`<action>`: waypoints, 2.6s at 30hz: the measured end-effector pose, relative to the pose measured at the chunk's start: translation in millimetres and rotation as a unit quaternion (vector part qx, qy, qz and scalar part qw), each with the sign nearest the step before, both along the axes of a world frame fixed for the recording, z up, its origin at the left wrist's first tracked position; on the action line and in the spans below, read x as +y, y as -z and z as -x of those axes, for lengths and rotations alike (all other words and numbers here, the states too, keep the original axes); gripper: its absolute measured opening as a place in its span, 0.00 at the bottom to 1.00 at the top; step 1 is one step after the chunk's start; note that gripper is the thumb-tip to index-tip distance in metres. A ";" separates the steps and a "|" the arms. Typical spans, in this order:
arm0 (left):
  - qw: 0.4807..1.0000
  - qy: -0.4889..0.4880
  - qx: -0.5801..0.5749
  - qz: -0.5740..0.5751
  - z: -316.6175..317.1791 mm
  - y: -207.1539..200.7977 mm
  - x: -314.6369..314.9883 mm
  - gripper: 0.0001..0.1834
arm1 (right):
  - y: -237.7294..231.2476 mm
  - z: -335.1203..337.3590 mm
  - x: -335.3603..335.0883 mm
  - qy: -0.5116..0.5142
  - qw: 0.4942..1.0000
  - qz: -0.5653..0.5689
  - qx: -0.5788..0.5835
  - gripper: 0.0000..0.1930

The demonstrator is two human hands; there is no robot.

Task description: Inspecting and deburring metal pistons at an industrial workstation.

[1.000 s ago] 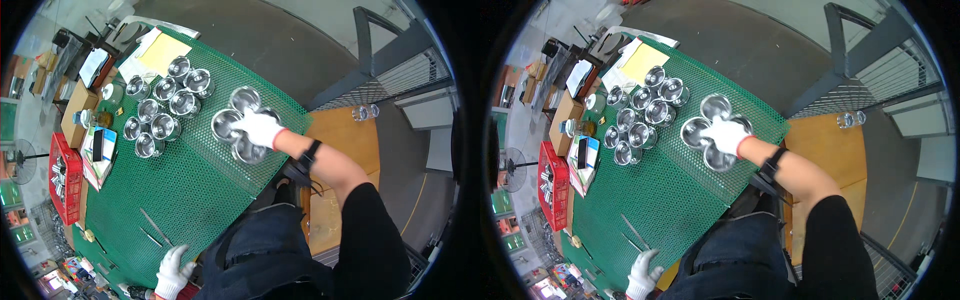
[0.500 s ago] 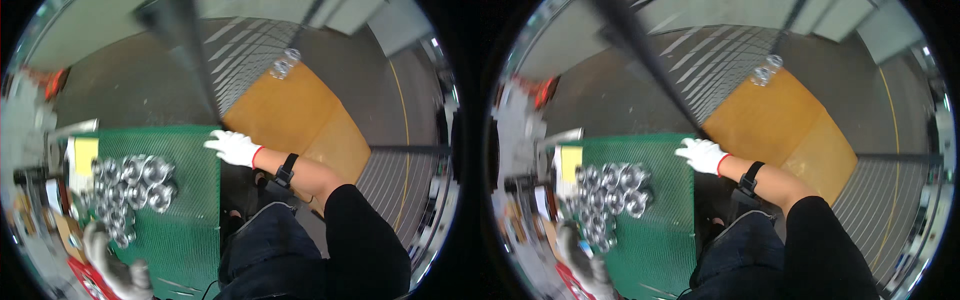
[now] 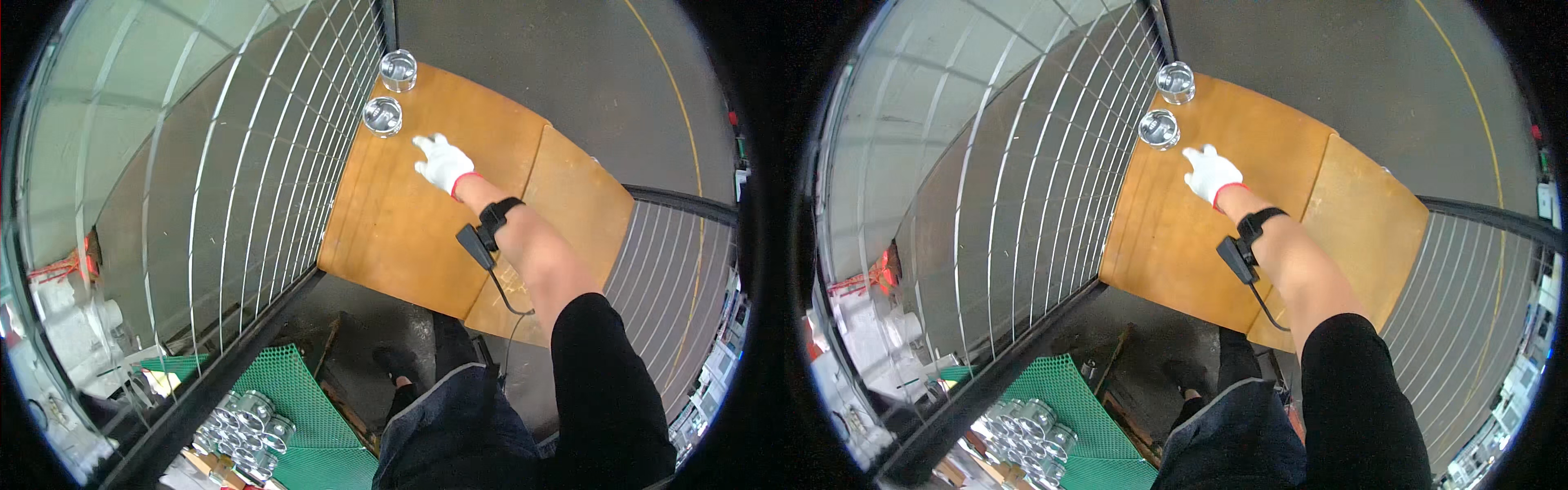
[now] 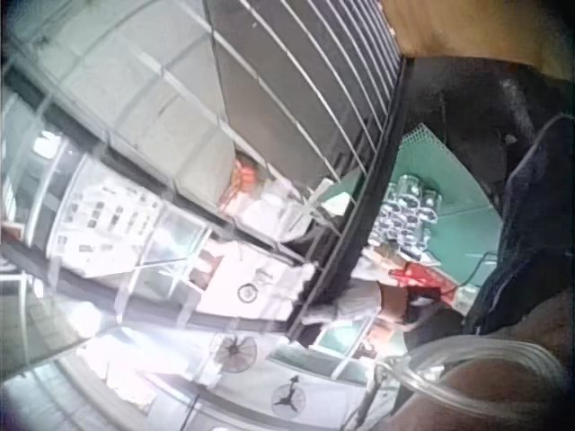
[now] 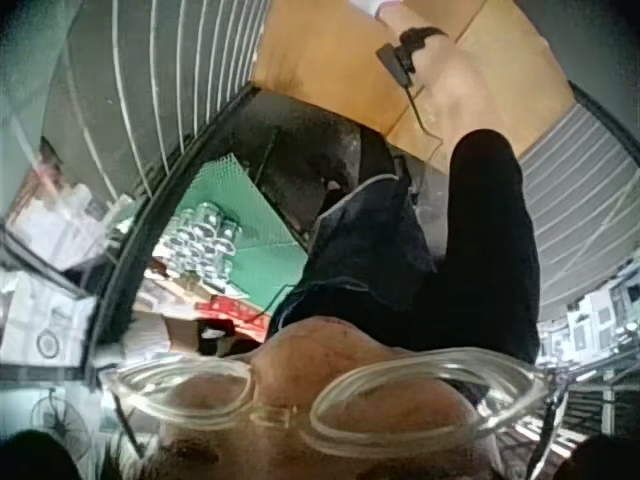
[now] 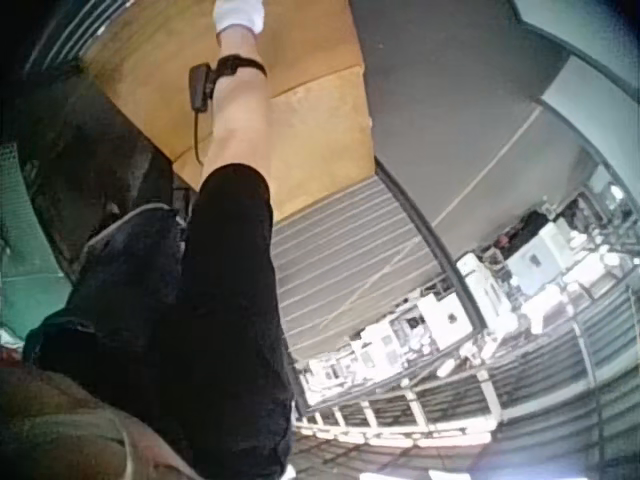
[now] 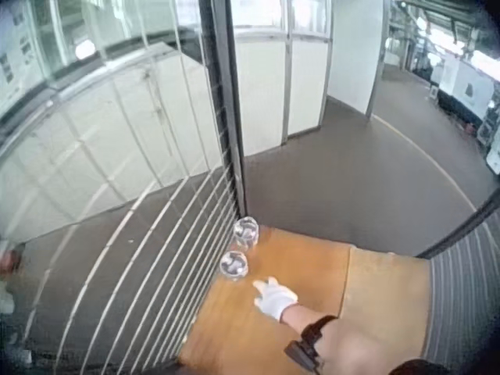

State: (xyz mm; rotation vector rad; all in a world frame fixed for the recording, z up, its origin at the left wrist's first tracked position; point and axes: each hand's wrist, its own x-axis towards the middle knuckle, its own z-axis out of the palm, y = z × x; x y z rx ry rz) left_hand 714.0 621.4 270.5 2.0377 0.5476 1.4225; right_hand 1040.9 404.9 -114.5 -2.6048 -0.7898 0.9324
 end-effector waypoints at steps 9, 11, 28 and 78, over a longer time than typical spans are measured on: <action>0.993 -0.112 0.024 0.014 -43.6 68.8 46.1 0.29 | 85.9 -96.4 107.0 0.184 0.978 -0.085 0.044 0.48; 0.990 -0.137 0.022 0.018 -42.1 76.6 50.3 0.29 | 108.1 -116.9 108.0 0.207 0.975 -0.070 0.037 0.53; 0.925 -0.368 -0.081 -0.040 36.9 -28.2 -12.6 0.30 | 62.5 34.5 -59.8 0.082 0.990 -0.104 0.048 0.29; 0.597 0.249 0.653 0.394 121.7 329.5 -389.1 0.25 | 25.9 422.1 -624.9 0.801 0.506 -0.170 0.272 0.35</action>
